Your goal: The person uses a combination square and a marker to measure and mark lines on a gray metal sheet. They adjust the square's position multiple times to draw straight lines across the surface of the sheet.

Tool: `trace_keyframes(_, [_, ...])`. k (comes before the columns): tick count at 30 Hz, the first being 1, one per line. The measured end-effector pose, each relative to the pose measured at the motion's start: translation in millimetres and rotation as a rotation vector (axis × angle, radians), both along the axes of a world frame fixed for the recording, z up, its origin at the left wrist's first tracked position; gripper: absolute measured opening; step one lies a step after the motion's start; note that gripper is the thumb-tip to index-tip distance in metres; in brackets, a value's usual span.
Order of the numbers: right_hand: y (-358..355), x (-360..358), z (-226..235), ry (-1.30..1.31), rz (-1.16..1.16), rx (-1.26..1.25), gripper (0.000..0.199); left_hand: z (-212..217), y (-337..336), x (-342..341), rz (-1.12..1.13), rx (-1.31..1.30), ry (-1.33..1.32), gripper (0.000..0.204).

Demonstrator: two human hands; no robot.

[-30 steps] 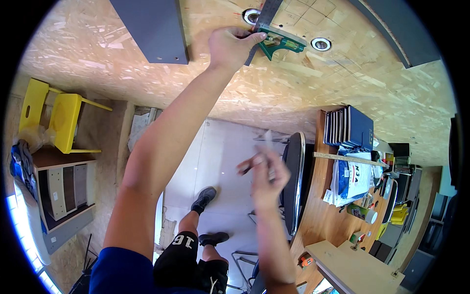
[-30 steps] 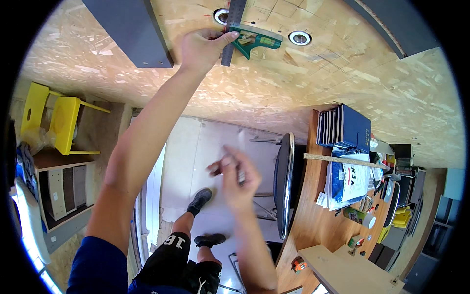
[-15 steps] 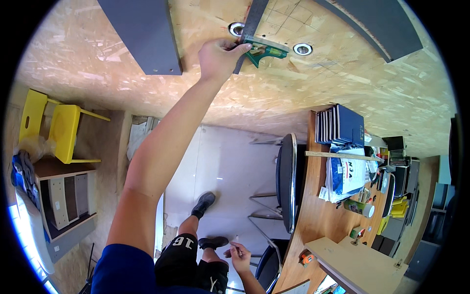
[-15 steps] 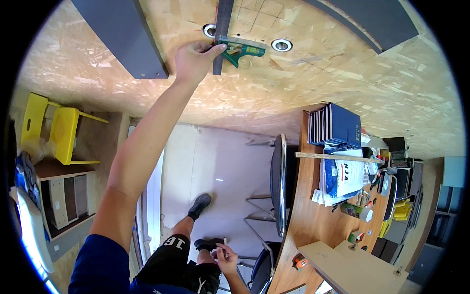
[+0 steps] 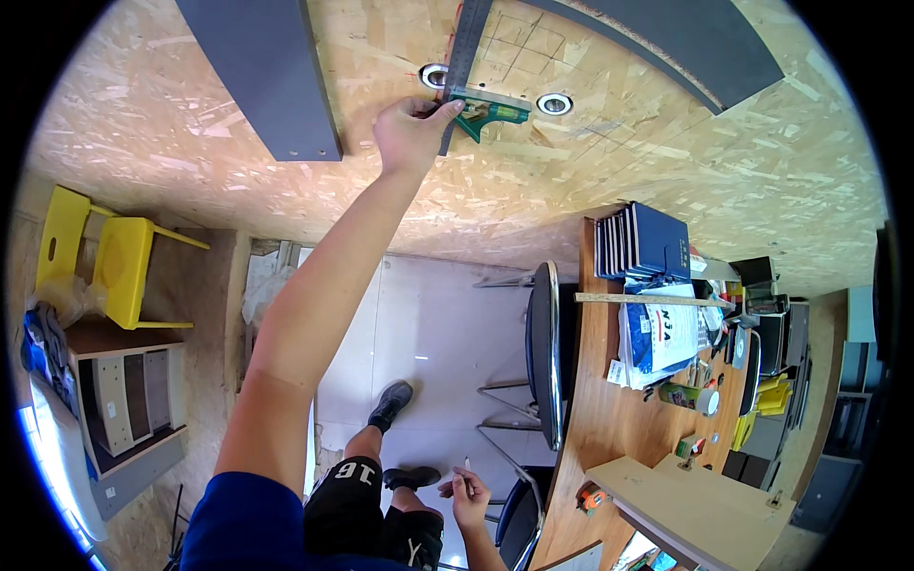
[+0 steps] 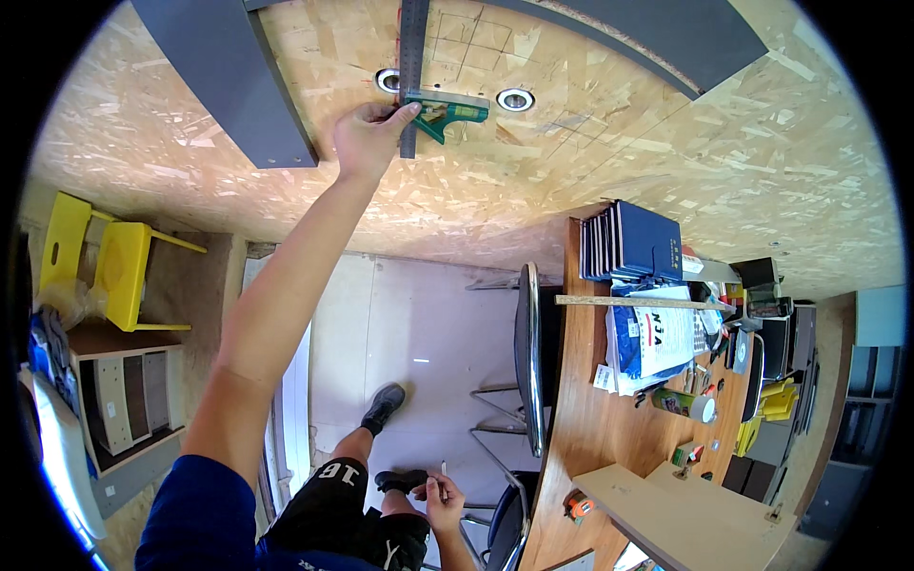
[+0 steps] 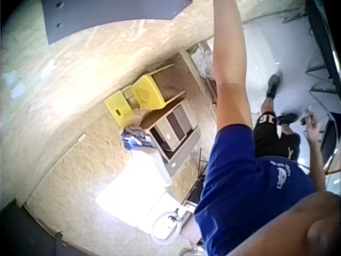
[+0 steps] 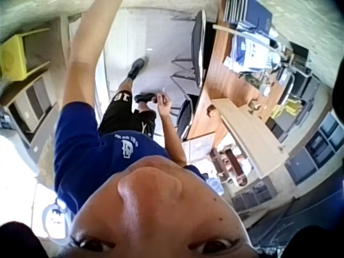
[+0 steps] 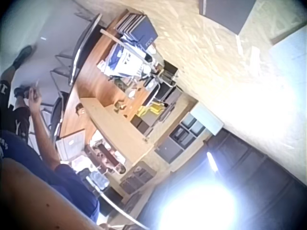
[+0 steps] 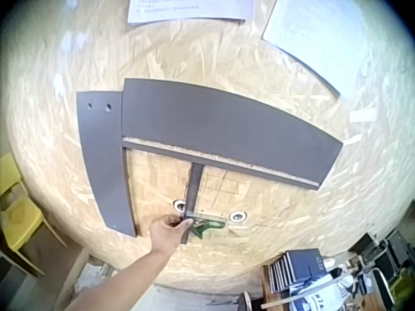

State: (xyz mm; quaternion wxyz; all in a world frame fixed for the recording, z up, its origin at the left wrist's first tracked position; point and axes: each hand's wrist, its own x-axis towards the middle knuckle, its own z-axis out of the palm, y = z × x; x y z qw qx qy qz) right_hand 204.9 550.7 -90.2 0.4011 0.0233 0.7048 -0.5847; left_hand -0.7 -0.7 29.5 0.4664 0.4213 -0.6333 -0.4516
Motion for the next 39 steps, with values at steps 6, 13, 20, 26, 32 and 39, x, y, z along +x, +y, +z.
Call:
trace_keyframes(6, [16, 4, 7, -0.028, -0.017, 0.098, 0.020, -2, 2, -4, 0.012, 0.032, 0.100, 0.033])
trace_keyframes(13, [17, -13, -6, 0.008, -0.023, 0.061, 0.020, 1, 0, 0, -0.015, 0.054, 0.139, 0.031])
trace_keyframes(20, [-5, -28, -9, 0.037, -0.021, 0.022, 0.020, 1, -1, 0, -0.024, 0.052, 0.137, 0.032])
trace_keyframes(26, [-3, -28, -9, 0.020, 0.011, -0.010, 0.019, 2, -1, 2, -0.010, 0.050, 0.156, 0.030])
trace_keyframes(32, [4, -19, -18, -0.065, -0.011, 0.091, 0.019, -2, 0, -5, -0.012, 0.058, 0.151, 0.031])
trace_keyframes(39, [4, -25, -22, -0.089, 0.024, 0.064, 0.020, -1, 0, 0, -0.051, 0.150, 0.143, 0.034])
